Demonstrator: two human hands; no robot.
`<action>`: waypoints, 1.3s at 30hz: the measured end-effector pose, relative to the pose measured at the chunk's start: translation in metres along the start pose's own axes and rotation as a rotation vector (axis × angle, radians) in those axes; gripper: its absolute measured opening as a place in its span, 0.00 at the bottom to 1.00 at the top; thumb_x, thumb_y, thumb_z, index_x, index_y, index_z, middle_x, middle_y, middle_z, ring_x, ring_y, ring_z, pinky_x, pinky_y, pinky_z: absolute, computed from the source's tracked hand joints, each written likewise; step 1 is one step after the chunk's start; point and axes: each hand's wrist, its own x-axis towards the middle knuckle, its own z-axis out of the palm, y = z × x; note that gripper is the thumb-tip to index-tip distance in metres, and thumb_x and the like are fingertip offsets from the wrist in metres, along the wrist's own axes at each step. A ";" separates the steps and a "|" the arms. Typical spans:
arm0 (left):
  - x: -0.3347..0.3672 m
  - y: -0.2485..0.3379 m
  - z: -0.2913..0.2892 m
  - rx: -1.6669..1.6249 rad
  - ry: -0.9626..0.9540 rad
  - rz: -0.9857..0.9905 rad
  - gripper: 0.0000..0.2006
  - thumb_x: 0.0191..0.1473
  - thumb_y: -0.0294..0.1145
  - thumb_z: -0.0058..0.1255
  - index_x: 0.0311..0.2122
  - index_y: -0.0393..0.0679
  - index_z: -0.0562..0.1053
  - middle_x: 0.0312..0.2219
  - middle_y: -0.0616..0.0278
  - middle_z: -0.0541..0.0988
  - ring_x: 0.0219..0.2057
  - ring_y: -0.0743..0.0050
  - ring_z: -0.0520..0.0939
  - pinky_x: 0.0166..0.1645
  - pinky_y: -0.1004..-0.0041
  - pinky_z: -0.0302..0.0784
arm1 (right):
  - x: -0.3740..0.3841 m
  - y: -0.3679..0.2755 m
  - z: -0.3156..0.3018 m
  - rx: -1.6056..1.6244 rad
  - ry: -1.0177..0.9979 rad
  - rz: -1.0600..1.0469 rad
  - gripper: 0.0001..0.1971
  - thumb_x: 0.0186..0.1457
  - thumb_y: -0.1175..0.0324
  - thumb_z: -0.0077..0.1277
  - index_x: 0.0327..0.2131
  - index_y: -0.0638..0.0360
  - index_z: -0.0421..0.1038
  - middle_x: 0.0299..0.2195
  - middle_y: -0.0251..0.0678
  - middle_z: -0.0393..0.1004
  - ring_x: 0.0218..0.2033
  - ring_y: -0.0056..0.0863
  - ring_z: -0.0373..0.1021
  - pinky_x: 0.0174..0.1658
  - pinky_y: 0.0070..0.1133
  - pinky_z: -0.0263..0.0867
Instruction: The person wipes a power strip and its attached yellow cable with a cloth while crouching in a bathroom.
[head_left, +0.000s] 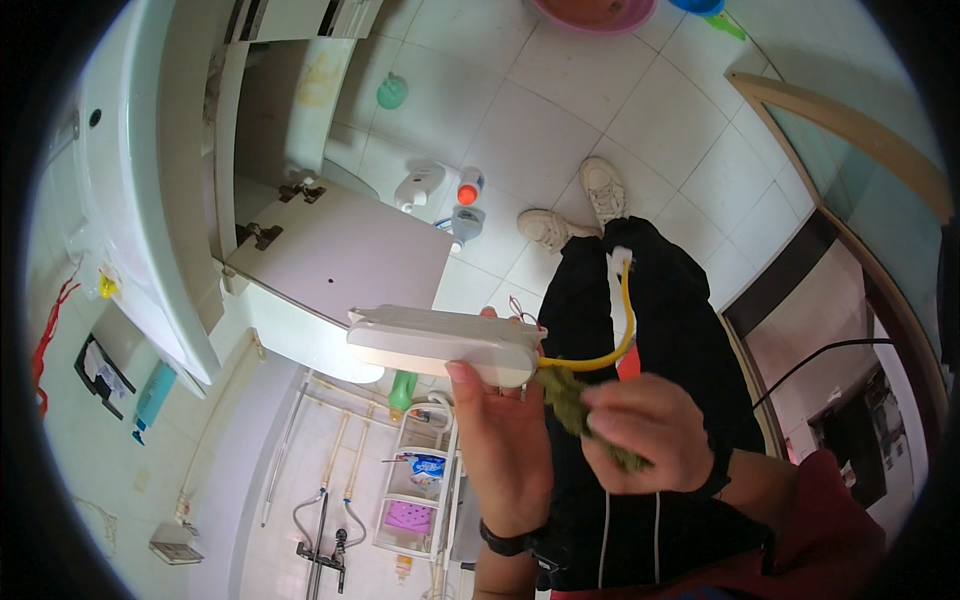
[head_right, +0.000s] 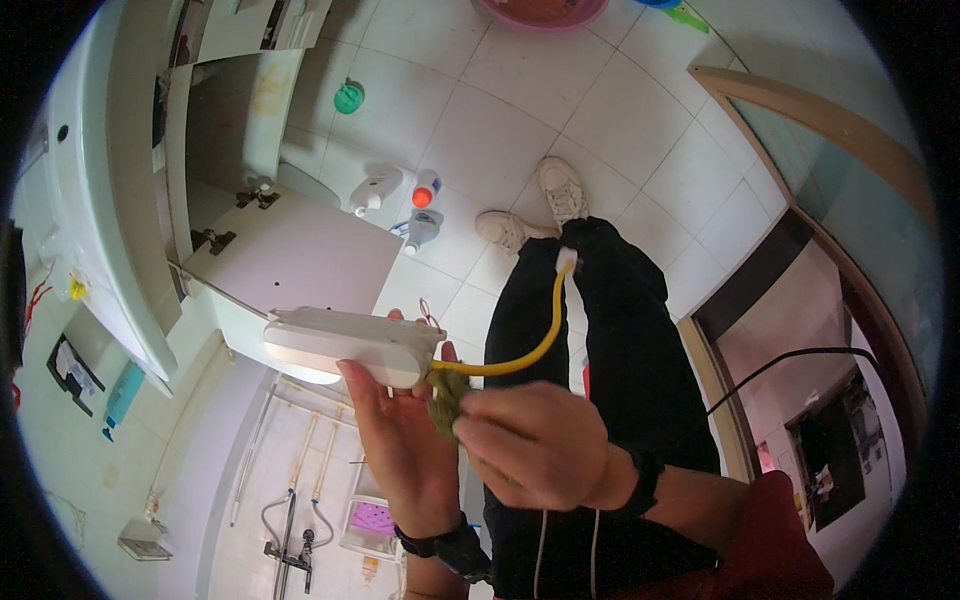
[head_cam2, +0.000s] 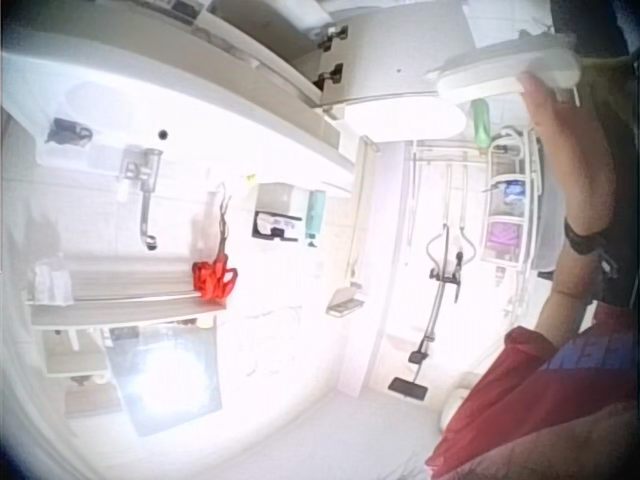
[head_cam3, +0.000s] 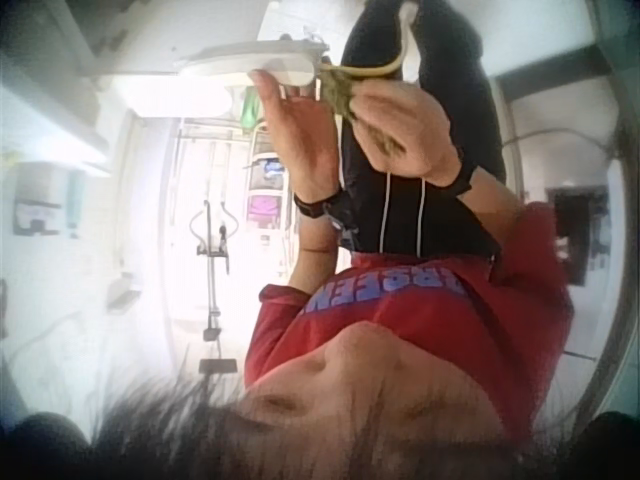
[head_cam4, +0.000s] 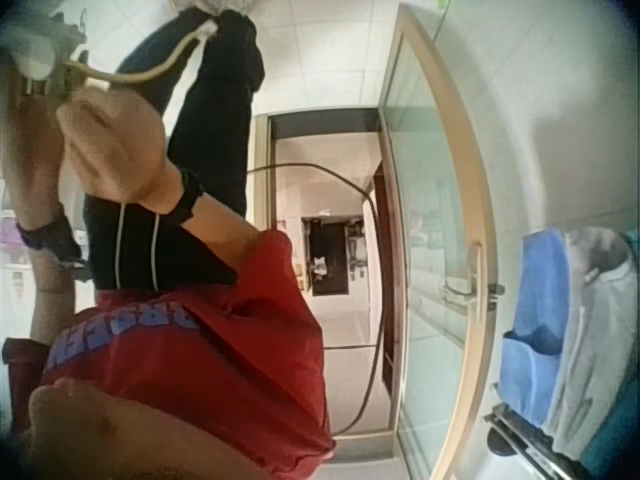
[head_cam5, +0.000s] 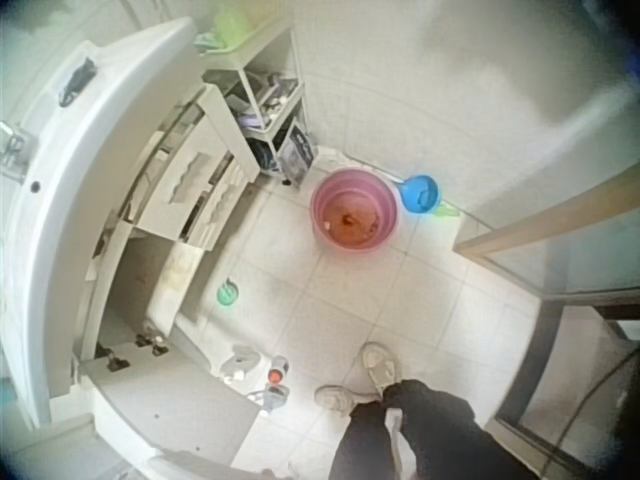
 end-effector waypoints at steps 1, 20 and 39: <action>0.001 -0.003 -0.003 0.000 0.001 -0.001 0.35 0.67 0.55 0.44 0.68 0.40 0.55 0.63 0.54 0.66 0.62 0.57 0.69 0.67 0.58 0.64 | 0.007 0.003 -0.001 -0.022 0.008 0.046 0.13 0.54 0.75 0.58 0.45 0.60 0.75 0.40 0.42 0.77 0.37 0.34 0.78 0.37 0.24 0.77; 0.002 -0.005 -0.022 0.051 -0.002 0.106 0.32 0.68 0.48 0.45 0.67 0.36 0.55 0.64 0.50 0.65 0.63 0.55 0.68 0.69 0.56 0.61 | 0.008 0.009 0.002 -0.129 0.086 0.104 0.17 0.40 0.86 0.57 0.38 0.64 0.78 0.36 0.47 0.80 0.32 0.40 0.79 0.34 0.24 0.76; 0.018 -0.011 -0.045 0.016 -0.169 -0.145 0.34 0.66 0.55 0.45 0.68 0.46 0.55 0.61 0.48 0.68 0.60 0.53 0.73 0.66 0.56 0.66 | 0.019 0.004 -0.034 0.403 -0.006 0.852 0.10 0.66 0.66 0.46 0.41 0.63 0.72 0.28 0.32 0.73 0.27 0.12 0.66 0.32 0.15 0.59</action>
